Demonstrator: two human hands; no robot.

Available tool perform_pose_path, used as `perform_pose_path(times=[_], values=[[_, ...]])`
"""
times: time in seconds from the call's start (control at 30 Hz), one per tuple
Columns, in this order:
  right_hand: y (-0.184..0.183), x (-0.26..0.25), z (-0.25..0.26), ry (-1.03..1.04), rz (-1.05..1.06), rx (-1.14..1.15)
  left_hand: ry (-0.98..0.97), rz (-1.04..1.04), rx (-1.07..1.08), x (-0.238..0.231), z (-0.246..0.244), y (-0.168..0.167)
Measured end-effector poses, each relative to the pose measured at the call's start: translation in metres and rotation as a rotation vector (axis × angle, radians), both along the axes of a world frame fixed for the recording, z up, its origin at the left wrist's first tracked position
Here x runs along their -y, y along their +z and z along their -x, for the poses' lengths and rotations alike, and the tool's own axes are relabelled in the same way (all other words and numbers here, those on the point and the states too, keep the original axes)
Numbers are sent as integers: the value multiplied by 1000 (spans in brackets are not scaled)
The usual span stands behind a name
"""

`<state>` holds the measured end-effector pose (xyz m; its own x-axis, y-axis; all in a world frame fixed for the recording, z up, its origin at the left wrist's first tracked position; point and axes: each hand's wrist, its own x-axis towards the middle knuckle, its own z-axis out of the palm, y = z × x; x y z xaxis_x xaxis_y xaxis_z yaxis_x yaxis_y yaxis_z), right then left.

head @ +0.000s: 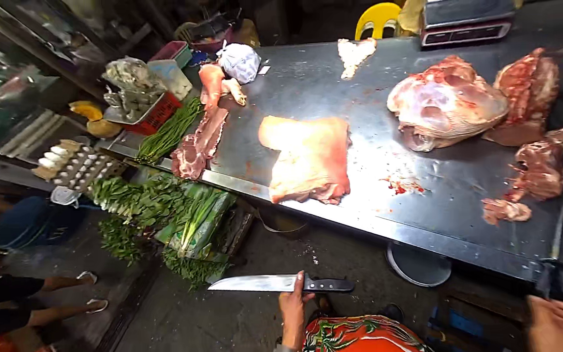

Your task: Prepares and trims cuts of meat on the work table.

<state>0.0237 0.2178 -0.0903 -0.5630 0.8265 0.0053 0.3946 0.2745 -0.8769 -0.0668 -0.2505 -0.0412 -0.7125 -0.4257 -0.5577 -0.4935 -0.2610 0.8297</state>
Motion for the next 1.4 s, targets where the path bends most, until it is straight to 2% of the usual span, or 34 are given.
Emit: perform_pose_path(times=[0.07,0.17,0.23,0.33,0.47,0.6,0.7,0.8,0.87,0.97,1.07,1.27,1.4], values=[[21,109,45,357,121,-4,-126,-41,-2,11,26,-9],[23,243,100,787,31,-8,-325,-71,31,18,63,-14],[17,301,127,905,-28,-18,-459,-45,50,22,84,-11],[15,345,159,949,-9,-41,-663,135,62,36,110,-4],[18,371,188,975,-30,26,-818,276,61,53,146,5],[22,385,225,856,-45,97,-951,101,-16,73,188,8],[20,382,263,786,80,177,-833,-99,-77,105,226,5],[17,373,293,755,192,160,-602,-64,19,146,258,-18],[16,369,312,779,226,97,-533,-30,100,165,281,-33],[21,368,337,843,232,-17,-512,-73,155,168,314,-63],[33,377,354,919,215,-119,-507,-129,165,159,336,-74],[32,404,383,898,258,-46,-879,260,153,171,356,-92],[31,426,379,810,242,9,-1053,209,246,196,374,-92]])
